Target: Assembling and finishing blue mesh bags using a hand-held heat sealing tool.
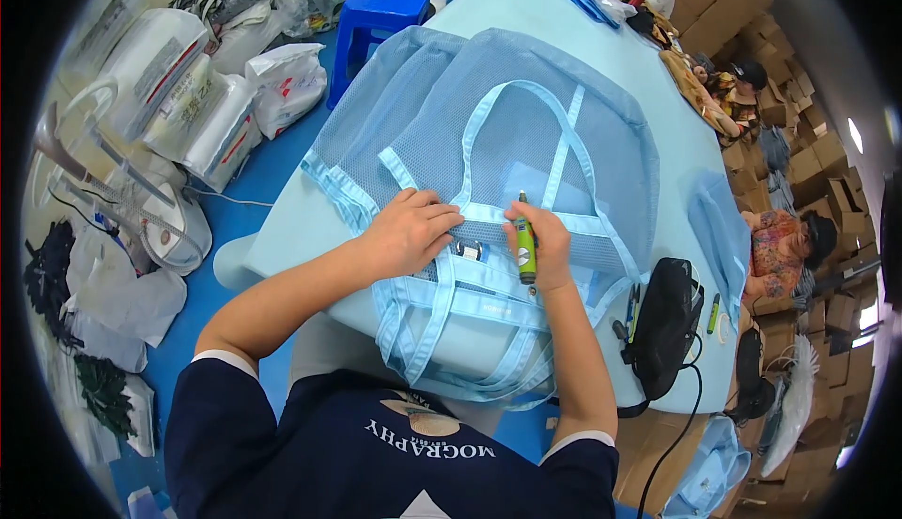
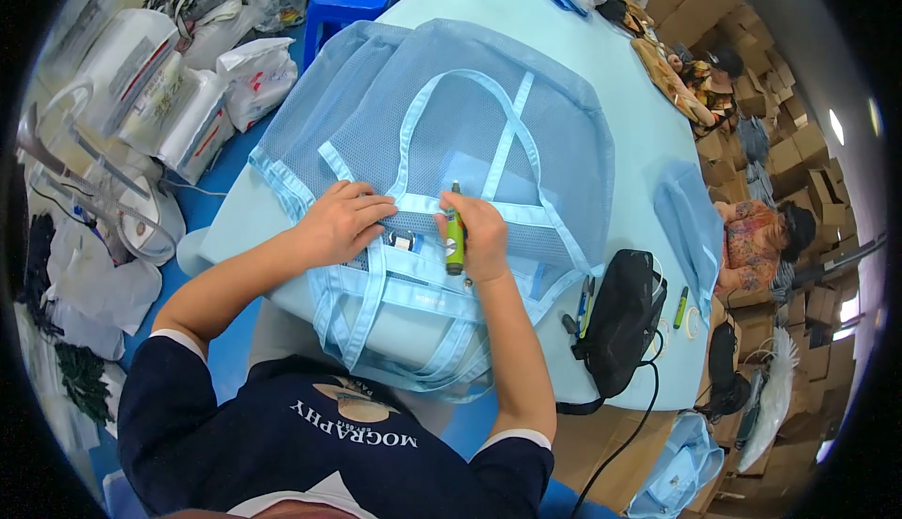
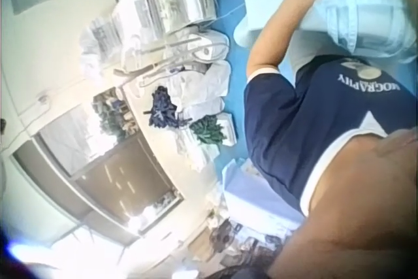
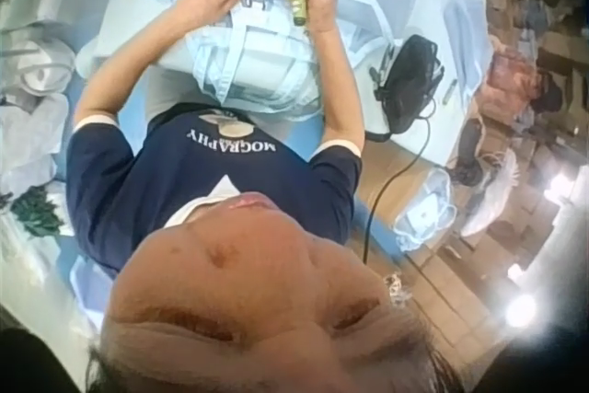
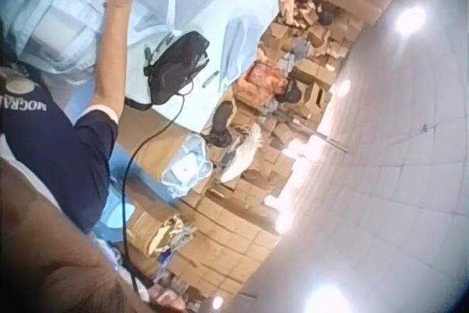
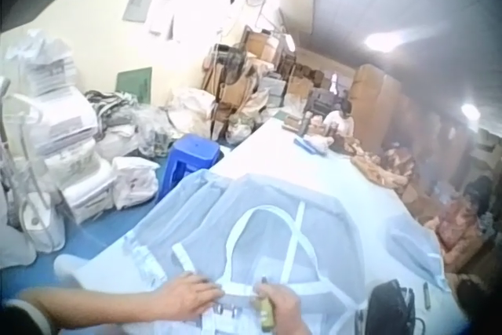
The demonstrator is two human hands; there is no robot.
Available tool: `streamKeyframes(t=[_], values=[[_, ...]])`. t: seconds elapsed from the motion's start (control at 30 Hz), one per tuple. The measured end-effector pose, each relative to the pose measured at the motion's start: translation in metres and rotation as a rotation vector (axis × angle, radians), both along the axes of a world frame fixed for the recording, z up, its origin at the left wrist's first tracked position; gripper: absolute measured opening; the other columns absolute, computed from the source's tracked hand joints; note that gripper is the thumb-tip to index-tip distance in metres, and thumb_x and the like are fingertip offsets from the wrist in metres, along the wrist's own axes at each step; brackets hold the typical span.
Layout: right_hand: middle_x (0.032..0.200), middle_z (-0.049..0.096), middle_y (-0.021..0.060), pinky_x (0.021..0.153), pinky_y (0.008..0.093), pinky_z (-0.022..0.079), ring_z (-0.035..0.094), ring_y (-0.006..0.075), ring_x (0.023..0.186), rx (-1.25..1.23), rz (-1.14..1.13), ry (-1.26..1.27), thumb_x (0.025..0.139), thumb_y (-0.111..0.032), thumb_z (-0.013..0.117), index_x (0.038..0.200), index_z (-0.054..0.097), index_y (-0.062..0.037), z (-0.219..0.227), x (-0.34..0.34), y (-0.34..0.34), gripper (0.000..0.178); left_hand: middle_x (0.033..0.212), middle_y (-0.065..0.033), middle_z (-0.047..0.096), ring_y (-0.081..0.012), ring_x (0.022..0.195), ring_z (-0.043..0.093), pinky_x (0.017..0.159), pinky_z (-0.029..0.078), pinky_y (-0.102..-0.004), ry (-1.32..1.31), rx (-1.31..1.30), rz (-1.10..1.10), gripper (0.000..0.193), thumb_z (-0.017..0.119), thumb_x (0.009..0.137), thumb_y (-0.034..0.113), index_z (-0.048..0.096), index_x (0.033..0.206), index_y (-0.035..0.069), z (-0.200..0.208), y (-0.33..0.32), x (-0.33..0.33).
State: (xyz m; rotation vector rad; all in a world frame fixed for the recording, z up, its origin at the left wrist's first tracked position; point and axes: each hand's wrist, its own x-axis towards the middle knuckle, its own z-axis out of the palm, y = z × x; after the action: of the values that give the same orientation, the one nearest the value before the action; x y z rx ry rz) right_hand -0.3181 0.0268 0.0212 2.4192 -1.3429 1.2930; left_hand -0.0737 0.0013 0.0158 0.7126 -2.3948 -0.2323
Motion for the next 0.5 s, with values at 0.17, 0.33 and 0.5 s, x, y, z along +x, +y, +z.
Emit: streamKeyframes(t=[0.17, 0.33, 0.5], values=[[0.081, 0.068, 0.0080, 0.071, 0.0332, 0.052, 0.065, 0.0243, 0.076, 0.075, 0.023, -0.153, 0.073, -0.001, 0.071, 0.104, 0.062, -0.0052, -0.003, -0.004, 0.008, 0.033, 0.116, -0.0066, 0.062, -0.0268, 0.104, 0.055, 0.089, 0.041, -0.0395, 0.001, -0.027, 0.007, 0.029, 0.063, 0.080, 0.013, 0.062, 0.108, 0.005, -0.004, 0.002, 0.001], [0.088, 0.068, 0.0105, 0.075, 0.0305, 0.050, 0.064, 0.0211, 0.083, 0.304, 0.095, -0.487, 0.077, -0.001, 0.069, 0.108, 0.062, -0.0022, -0.005, -0.006, 0.020, 0.031, 0.110, -0.0069, 0.063, -0.0271, 0.100, 0.055, 0.085, 0.041, -0.0382, -0.007, 0.120, 0.033, 0.023, 0.062, 0.081, 0.013, 0.063, 0.103, 0.006, 0.000, -0.007, 0.000], [0.090, 0.068, 0.0096, 0.077, 0.0289, 0.048, 0.062, 0.0184, 0.086, 0.332, 0.011, -0.419, 0.080, -0.005, 0.068, 0.107, 0.063, -0.0005, 0.036, 0.017, 0.012, 0.028, 0.107, -0.0080, 0.063, -0.0262, 0.099, 0.055, 0.083, 0.041, -0.0371, -0.052, 0.035, 0.027, 0.017, 0.062, 0.078, 0.012, 0.065, 0.094, 0.005, -0.002, -0.014, -0.013]])
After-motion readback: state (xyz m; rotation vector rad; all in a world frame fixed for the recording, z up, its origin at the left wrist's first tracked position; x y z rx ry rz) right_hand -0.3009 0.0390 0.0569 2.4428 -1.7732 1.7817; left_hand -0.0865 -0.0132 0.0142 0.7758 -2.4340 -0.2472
